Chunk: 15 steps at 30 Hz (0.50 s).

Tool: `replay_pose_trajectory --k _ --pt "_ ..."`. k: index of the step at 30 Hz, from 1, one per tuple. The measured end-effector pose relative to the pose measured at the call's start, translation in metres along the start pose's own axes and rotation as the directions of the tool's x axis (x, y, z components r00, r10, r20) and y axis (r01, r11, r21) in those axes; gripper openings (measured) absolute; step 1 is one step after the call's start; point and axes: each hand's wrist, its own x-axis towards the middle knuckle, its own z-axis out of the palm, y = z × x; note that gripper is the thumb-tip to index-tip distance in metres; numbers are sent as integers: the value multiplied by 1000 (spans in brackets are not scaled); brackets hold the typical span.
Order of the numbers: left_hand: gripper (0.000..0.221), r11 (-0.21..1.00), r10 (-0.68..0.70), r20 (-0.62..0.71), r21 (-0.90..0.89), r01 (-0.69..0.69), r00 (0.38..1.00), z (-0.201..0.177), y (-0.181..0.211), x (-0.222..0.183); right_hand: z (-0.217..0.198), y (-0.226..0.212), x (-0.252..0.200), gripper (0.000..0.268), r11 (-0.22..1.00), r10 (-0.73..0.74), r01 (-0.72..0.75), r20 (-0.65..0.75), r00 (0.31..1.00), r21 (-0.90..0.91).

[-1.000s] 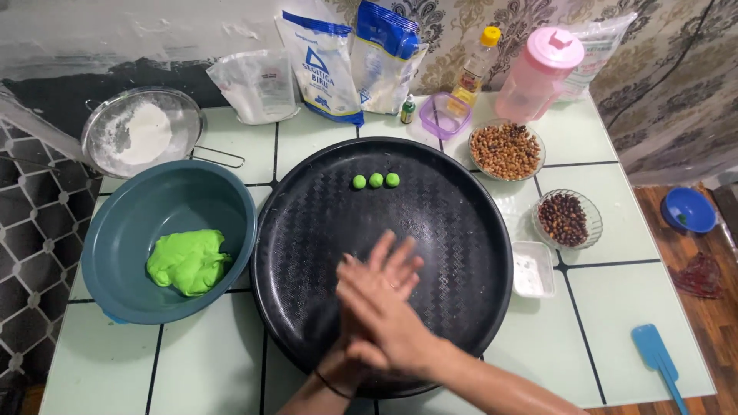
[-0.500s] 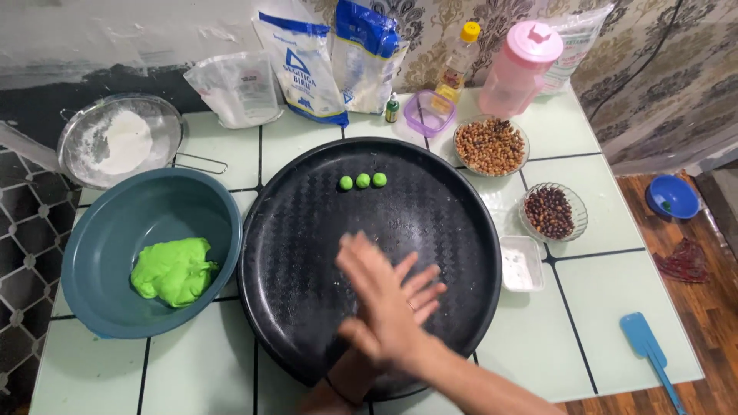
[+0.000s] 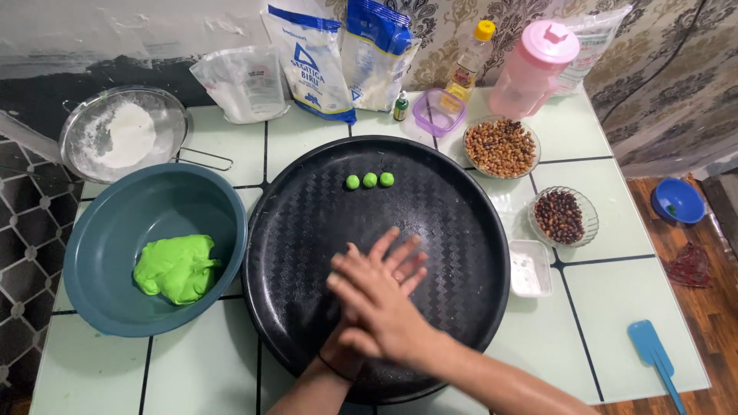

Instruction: Rolling small pieces of green dough into balls and placing them on a tray

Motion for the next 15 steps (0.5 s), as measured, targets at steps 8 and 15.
replay_pose_trajectory --k 8,15 --pt "47 967 234 -293 -34 -254 927 22 24 28 -42 94 58 50 994 95 -108 -278 956 -30" --pt "39 939 343 19 -25 -342 939 63 67 5 -106 313 82 46 470 551 -601 -317 772 -646"
